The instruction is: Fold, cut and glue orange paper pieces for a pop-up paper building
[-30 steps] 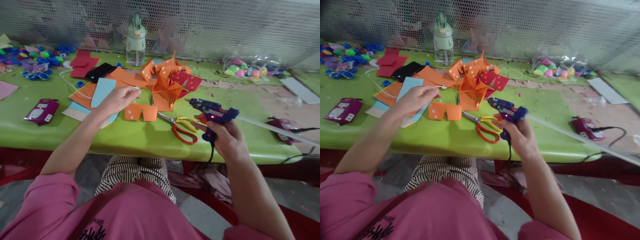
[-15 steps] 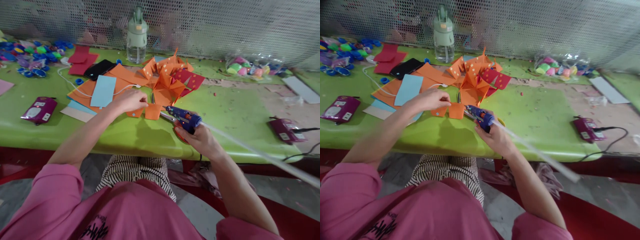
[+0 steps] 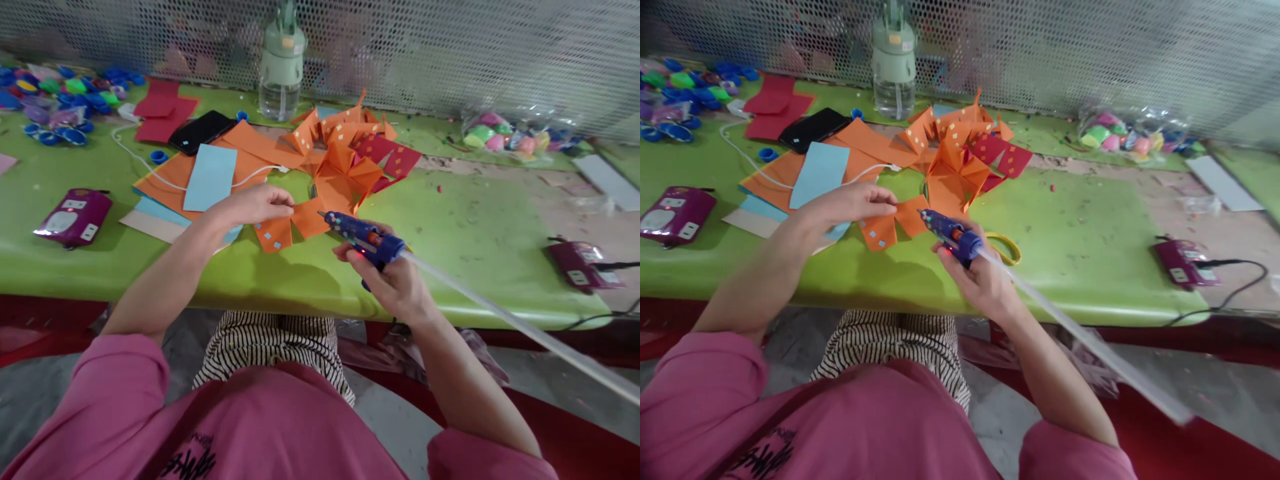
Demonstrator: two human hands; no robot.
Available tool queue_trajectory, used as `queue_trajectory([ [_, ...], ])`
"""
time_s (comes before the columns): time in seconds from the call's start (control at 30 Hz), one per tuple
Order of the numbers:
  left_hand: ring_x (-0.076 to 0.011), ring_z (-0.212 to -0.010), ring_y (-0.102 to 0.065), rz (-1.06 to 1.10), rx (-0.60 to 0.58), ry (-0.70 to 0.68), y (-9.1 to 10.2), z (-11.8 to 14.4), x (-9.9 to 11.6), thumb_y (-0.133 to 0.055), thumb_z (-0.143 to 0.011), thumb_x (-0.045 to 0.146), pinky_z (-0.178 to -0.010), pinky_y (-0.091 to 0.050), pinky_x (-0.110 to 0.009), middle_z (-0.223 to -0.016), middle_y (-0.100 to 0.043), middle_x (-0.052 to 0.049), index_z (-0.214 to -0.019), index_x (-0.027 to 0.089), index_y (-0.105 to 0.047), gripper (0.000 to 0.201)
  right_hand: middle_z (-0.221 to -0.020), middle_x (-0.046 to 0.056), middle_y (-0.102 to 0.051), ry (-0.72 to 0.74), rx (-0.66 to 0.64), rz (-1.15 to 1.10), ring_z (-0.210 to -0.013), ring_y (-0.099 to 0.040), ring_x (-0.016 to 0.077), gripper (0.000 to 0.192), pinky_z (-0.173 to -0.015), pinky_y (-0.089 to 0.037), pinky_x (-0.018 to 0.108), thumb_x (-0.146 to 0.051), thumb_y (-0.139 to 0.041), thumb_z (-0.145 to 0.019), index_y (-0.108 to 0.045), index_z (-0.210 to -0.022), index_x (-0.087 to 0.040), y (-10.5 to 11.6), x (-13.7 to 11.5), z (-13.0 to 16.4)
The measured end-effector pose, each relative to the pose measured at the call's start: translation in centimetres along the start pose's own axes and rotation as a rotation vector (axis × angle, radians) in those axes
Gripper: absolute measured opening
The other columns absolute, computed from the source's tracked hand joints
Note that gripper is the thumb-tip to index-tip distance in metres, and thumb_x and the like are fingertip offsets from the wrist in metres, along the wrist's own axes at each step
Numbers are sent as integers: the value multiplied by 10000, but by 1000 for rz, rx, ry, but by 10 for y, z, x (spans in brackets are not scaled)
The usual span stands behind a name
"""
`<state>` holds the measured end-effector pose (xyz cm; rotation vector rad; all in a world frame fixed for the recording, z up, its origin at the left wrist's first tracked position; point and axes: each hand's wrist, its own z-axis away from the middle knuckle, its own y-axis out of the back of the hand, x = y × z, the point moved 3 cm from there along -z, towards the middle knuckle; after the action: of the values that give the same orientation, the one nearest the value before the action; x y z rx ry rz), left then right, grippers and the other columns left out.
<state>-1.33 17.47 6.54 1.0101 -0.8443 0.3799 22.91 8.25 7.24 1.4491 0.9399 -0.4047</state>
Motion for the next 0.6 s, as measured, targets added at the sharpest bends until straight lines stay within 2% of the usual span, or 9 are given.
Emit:
queue_trajectory([
  [0.13,-113,-695,-554,43,29,27,1,3,-2,-563,-864,344,-589,-399,-228,-881,-671,-21,-1052,182,-684,277,-975,77,-735,-113,158,92,-806,-702,240,482,-737,-577,422,-562,-673,-830,-584,-1168,-230,7,-6,5],
  [0.2,-108,-684,-545,49,13,43,1,4,-2,-567,-865,337,-580,-398,-223,-882,-675,-22,-1064,183,-685,277,-931,49,-740,-133,164,87,-789,-701,228,469,-712,-568,395,-559,-709,-795,-596,-1125,-245,9,-6,7],
  [0.3,-110,-690,-547,65,1,48,0,4,0,-564,-872,348,-572,-400,-221,-910,-683,-24,-1098,191,-680,299,-855,33,-736,-207,63,36,-743,-701,214,378,-626,-553,345,-580,-699,-792,-639,-966,-250,11,-3,8],
  [0.37,-114,-702,-548,60,11,35,0,4,1,-562,-874,352,-582,-402,-226,-917,-686,-28,-1102,190,-681,304,-845,39,-731,-272,1,-62,-747,-706,220,389,-621,-563,348,-613,-700,-774,-639,-901,-251,11,-1,8],
  [0.43,-117,-698,-541,30,24,36,1,4,0,-568,-869,350,-592,-400,-234,-897,-687,-30,-1081,183,-690,297,-869,44,-729,-283,-38,-149,-765,-710,222,399,-666,-582,365,-602,-735,-745,-630,-909,-254,13,-3,9],
  [0.53,-116,-695,-538,20,35,32,1,3,-2,-566,-865,357,-599,-397,-234,-887,-689,-26,-1080,181,-692,305,-862,39,-722,-247,-104,-90,-697,-681,193,400,-647,-572,343,-504,-816,-701,-628,-938,-242,14,-8,11],
  [0.6,-114,-709,-546,48,37,8,1,2,-4,-562,-863,369,-599,-396,-223,-903,-693,-21,-1083,183,-689,314,-908,54,-729,-240,-162,-125,-710,-683,190,408,-635,-570,325,-499,-802,-723,-637,-980,-228,12,-9,12],
])
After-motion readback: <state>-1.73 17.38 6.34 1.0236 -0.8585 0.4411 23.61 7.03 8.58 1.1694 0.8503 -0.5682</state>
